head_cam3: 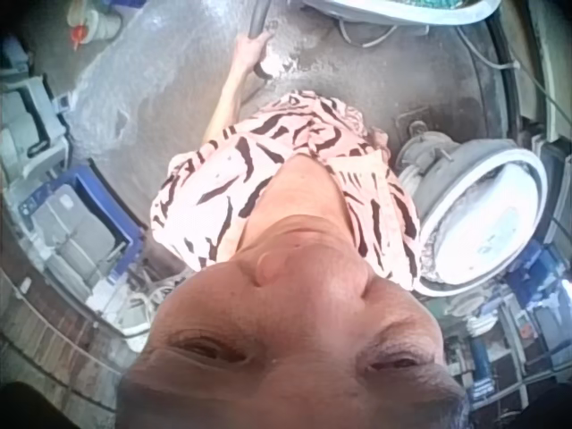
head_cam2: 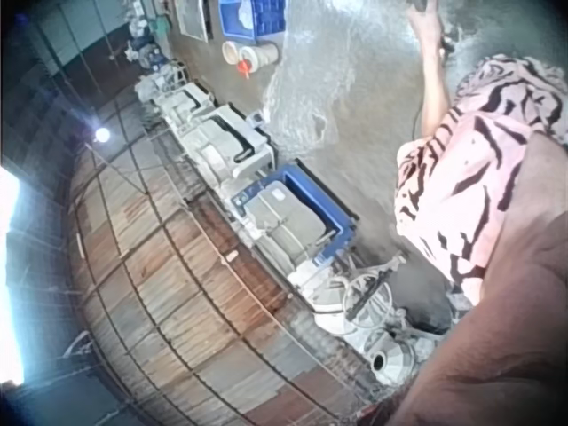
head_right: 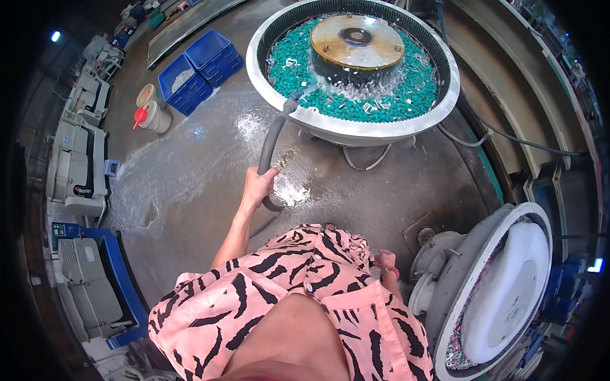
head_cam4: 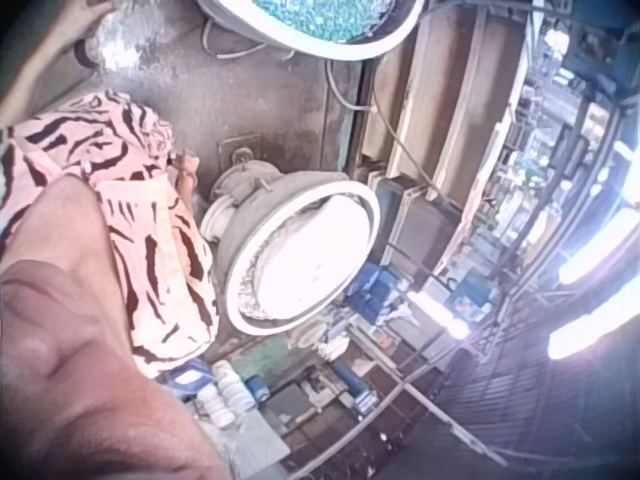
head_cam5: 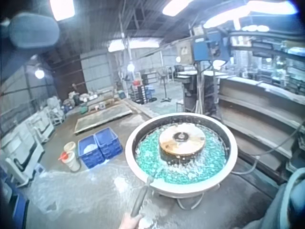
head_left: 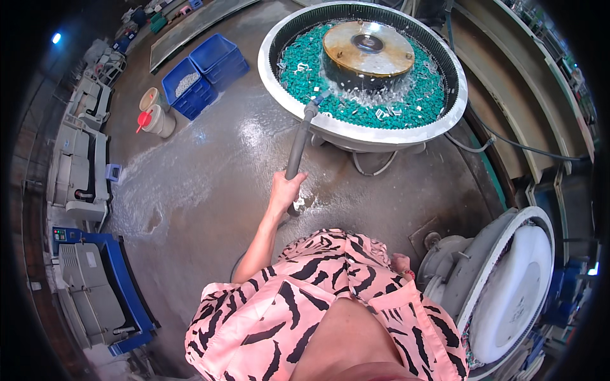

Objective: The person uses a hose to spray water into a vibratory tumble bowl containing green abrasive media and then moves to a second rotating tumbler containing metallic parts, reaching into the rotating media by hand and adjusting a valve on a hose.

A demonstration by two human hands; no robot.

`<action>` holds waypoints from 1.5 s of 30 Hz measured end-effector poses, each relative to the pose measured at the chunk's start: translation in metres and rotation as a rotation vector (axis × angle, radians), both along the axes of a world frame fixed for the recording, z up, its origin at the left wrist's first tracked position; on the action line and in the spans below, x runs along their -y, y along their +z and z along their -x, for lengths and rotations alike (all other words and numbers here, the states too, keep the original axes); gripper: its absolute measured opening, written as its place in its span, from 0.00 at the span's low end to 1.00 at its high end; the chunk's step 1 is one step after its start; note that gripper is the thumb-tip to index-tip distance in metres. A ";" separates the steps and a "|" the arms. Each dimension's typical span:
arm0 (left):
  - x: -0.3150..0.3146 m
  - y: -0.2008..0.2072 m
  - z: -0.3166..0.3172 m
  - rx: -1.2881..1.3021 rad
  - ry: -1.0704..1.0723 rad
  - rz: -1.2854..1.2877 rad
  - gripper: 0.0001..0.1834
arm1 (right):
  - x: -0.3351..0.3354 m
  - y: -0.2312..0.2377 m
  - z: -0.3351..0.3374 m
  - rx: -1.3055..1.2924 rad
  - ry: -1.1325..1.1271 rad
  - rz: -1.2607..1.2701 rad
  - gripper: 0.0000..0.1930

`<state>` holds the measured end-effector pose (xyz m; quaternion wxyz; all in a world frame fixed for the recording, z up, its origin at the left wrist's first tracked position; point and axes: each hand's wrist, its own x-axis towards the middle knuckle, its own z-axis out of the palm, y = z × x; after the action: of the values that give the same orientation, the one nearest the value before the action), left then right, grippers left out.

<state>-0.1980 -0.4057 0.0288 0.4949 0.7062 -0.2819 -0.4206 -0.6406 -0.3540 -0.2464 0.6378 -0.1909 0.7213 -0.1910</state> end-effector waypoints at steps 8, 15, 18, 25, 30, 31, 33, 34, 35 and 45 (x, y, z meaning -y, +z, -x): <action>-0.003 0.000 0.000 0.048 -0.003 -0.033 0.17 | 0.000 -0.004 0.000 0.002 -0.022 -0.039 0.13; -0.008 -0.001 0.001 0.052 0.005 -0.005 0.17 | -0.002 -0.013 0.008 0.010 0.015 -0.038 0.13; -0.009 0.000 0.002 0.035 -0.008 -0.013 0.17 | -0.001 -0.024 0.017 -0.025 0.147 -0.008 0.14; -0.011 -0.003 0.001 0.027 0.002 0.001 0.17 | 0.005 -0.023 0.015 -0.007 0.109 -0.038 0.16; -0.014 0.001 0.004 0.027 0.009 0.026 0.17 | 0.005 -0.019 0.011 -0.020 0.110 -0.082 0.16; -0.014 0.002 0.004 0.038 0.007 0.020 0.17 | 0.004 -0.021 0.013 -0.020 0.109 -0.081 0.16; -0.013 0.002 0.005 0.051 0.007 0.013 0.17 | 0.002 -0.026 0.017 -0.005 0.125 -0.072 0.16; -0.014 0.002 0.005 0.064 0.009 0.004 0.17 | 0.002 -0.025 0.017 -0.005 0.126 -0.071 0.16; -0.014 0.003 0.005 0.064 0.009 0.005 0.17 | 0.002 -0.025 0.017 -0.005 0.131 -0.070 0.16; -0.014 0.006 0.008 0.040 0.006 0.023 0.16 | 0.000 -0.029 0.018 -0.008 0.133 -0.063 0.16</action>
<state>-0.2062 -0.3912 0.0351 0.4987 0.7095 -0.2942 -0.4016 -0.6585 -0.3538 -0.2750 0.6519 -0.2189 0.7153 -0.1245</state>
